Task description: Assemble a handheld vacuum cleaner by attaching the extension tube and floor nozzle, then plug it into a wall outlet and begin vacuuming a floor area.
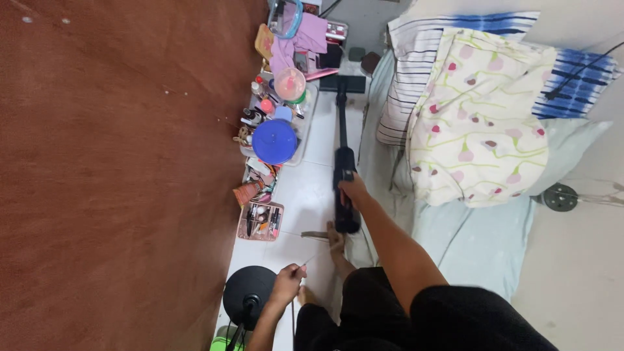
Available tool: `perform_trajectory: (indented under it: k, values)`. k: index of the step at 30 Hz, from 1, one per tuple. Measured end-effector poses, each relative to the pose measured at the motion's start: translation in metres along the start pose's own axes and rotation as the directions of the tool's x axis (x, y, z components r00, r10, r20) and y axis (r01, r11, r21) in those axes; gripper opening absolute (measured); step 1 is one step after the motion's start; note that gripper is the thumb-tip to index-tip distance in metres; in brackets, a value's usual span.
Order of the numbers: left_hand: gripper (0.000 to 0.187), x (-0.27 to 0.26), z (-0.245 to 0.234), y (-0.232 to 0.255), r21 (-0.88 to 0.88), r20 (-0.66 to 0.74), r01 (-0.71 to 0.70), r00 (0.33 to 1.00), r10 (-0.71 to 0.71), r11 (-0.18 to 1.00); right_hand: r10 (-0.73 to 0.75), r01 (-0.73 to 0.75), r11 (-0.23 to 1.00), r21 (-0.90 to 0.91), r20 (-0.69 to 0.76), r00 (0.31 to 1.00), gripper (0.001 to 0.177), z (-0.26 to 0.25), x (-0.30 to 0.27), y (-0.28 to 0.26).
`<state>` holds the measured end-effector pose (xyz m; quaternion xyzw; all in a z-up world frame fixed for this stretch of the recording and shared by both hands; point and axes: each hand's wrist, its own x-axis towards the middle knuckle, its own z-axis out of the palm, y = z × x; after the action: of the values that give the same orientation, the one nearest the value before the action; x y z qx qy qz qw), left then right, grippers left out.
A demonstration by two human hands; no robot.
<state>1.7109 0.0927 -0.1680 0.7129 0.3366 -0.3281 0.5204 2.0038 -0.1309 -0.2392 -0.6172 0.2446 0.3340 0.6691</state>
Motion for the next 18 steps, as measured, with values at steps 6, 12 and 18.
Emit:
perform_trajectory:
  k: [6,12,18]
  values:
    - [0.025,0.010,0.010,-0.029,0.168,0.124,-0.283,0.956,0.265,0.944,-0.003,-0.037,0.984,-0.173,-0.223,0.975,0.072,-0.022,-0.046,0.030]
    - [0.039,-0.017,0.085,-0.023,0.409,0.400,-0.387,0.890,0.220,0.826,-0.048,-0.039,0.918,-0.395,-0.207,0.977,0.077,-0.051,-0.022,-0.023]
    - [0.047,0.005,0.118,-0.002,0.194,0.270,-0.335,0.922,0.278,0.922,-0.113,0.005,0.848,-0.530,-0.173,0.978,0.031,-0.059,0.021,-0.073]
